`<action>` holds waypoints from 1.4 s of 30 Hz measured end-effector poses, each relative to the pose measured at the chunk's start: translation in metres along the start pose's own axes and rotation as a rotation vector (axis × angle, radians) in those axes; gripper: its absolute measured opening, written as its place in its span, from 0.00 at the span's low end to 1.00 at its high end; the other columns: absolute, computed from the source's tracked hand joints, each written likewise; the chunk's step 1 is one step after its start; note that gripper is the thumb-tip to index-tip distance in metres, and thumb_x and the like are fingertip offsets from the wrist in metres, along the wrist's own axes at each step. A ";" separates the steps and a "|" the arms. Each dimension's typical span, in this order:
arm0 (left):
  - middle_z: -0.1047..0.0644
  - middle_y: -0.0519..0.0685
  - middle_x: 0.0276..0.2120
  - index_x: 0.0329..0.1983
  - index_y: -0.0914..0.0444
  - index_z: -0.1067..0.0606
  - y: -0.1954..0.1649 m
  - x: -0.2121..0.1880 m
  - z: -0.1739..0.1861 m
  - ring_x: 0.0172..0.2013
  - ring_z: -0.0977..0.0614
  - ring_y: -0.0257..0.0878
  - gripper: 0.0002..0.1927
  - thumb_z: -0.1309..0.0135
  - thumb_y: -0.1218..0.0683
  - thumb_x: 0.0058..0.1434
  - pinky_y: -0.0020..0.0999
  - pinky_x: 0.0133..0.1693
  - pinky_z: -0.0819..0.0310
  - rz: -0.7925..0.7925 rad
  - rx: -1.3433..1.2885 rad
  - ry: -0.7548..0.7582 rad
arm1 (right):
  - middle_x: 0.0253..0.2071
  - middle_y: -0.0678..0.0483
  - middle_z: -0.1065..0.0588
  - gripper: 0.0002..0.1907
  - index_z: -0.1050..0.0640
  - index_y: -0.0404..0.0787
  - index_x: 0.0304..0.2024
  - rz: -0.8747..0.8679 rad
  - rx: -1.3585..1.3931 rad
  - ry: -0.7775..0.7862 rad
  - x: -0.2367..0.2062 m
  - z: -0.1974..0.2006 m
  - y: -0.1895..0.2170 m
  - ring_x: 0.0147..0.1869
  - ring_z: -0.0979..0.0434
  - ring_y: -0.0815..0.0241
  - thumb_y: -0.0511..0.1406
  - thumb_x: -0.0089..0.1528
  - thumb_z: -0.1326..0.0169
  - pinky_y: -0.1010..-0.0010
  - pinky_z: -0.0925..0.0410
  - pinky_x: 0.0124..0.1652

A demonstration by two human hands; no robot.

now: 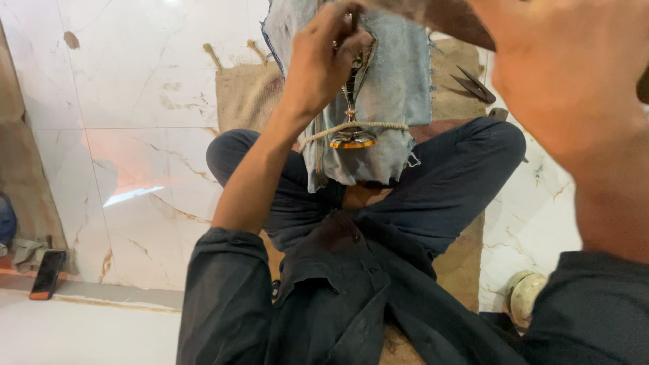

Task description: The person sits cross-legged and repeatedly hammers a small metal cup-shaped object with a wooden mallet. The object is held in the left hand and struck with the right hand in a repetitive motion.

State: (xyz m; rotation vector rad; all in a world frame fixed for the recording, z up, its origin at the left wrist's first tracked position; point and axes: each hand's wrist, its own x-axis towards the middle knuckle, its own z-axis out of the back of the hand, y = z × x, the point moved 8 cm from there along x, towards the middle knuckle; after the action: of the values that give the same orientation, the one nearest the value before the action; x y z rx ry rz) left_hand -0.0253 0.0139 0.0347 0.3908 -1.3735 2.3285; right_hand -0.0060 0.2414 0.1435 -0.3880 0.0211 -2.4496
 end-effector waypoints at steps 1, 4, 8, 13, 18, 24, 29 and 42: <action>0.23 0.51 0.43 0.60 0.62 0.30 -0.003 0.004 0.000 0.40 0.15 0.40 0.17 0.39 0.61 0.72 0.35 0.43 0.19 -0.016 -0.005 0.028 | 0.37 0.48 0.24 0.19 0.22 0.41 0.55 -0.021 0.046 -0.017 -0.004 -0.001 -0.002 0.38 0.22 0.48 0.30 0.60 0.37 0.60 0.31 0.38; 0.23 0.53 0.41 0.61 0.61 0.28 -0.006 0.014 -0.005 0.38 0.17 0.45 0.19 0.38 0.60 0.70 0.39 0.43 0.21 -0.041 0.090 0.148 | 0.44 0.46 0.25 0.22 0.28 0.38 0.59 -0.096 0.167 -0.164 -0.019 -0.011 -0.006 0.45 0.21 0.47 0.29 0.63 0.38 0.61 0.30 0.45; 0.20 0.55 0.49 0.64 0.63 0.30 -0.020 0.026 -0.011 0.46 0.16 0.51 0.23 0.39 0.60 0.66 0.45 0.48 0.24 -0.336 0.151 0.280 | 0.45 0.43 0.23 0.36 0.31 0.38 0.69 -0.261 0.232 -0.134 -0.056 -0.044 -0.004 0.46 0.20 0.42 0.28 0.60 0.33 0.56 0.29 0.43; 0.17 0.55 0.40 0.55 0.62 0.25 0.013 0.039 -0.027 0.39 0.15 0.48 0.13 0.38 0.59 0.70 0.43 0.41 0.22 -0.150 0.138 0.443 | 0.53 0.41 0.22 0.42 0.42 0.44 0.74 -0.516 0.700 -0.100 -0.089 -0.096 0.017 0.55 0.19 0.42 0.31 0.63 0.35 0.57 0.27 0.53; 0.17 0.55 0.41 0.58 0.62 0.25 0.028 0.044 -0.040 0.39 0.14 0.47 0.16 0.39 0.57 0.69 0.44 0.40 0.20 -0.076 0.202 0.630 | 0.48 0.36 0.22 0.48 0.42 0.48 0.77 -0.695 0.691 0.276 -0.103 -0.157 0.048 0.52 0.21 0.33 0.35 0.57 0.33 0.49 0.29 0.50; 0.18 0.58 0.43 0.69 0.61 0.30 0.007 0.047 -0.037 0.37 0.15 0.49 0.28 0.40 0.61 0.65 0.46 0.37 0.21 -0.226 0.176 0.656 | 0.65 0.38 0.27 0.46 0.45 0.48 0.77 -0.692 0.771 -0.127 -0.109 -0.143 0.030 0.65 0.22 0.37 0.28 0.64 0.34 0.55 0.29 0.63; 0.18 0.57 0.43 0.64 0.62 0.28 0.001 0.046 -0.034 0.39 0.15 0.48 0.21 0.40 0.60 0.69 0.46 0.39 0.21 -0.294 0.195 0.684 | 0.60 0.31 0.29 0.47 0.47 0.39 0.75 -0.474 0.571 -0.322 -0.090 -0.086 0.011 0.63 0.25 0.31 0.22 0.62 0.32 0.54 0.32 0.65; 0.23 0.53 0.38 0.57 0.64 0.30 0.018 0.027 0.000 0.37 0.17 0.47 0.12 0.42 0.60 0.74 0.41 0.39 0.24 -0.255 0.024 0.429 | 0.58 0.40 0.29 0.41 0.46 0.37 0.71 -0.208 0.364 -0.223 -0.039 -0.018 0.000 0.63 0.25 0.40 0.28 0.66 0.35 0.58 0.33 0.63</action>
State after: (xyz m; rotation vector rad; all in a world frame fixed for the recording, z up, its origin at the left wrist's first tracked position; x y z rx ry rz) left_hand -0.0576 0.0117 0.0323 0.0582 -1.0246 2.0652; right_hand 0.0180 0.2640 0.1159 -0.5163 -0.5779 -2.5263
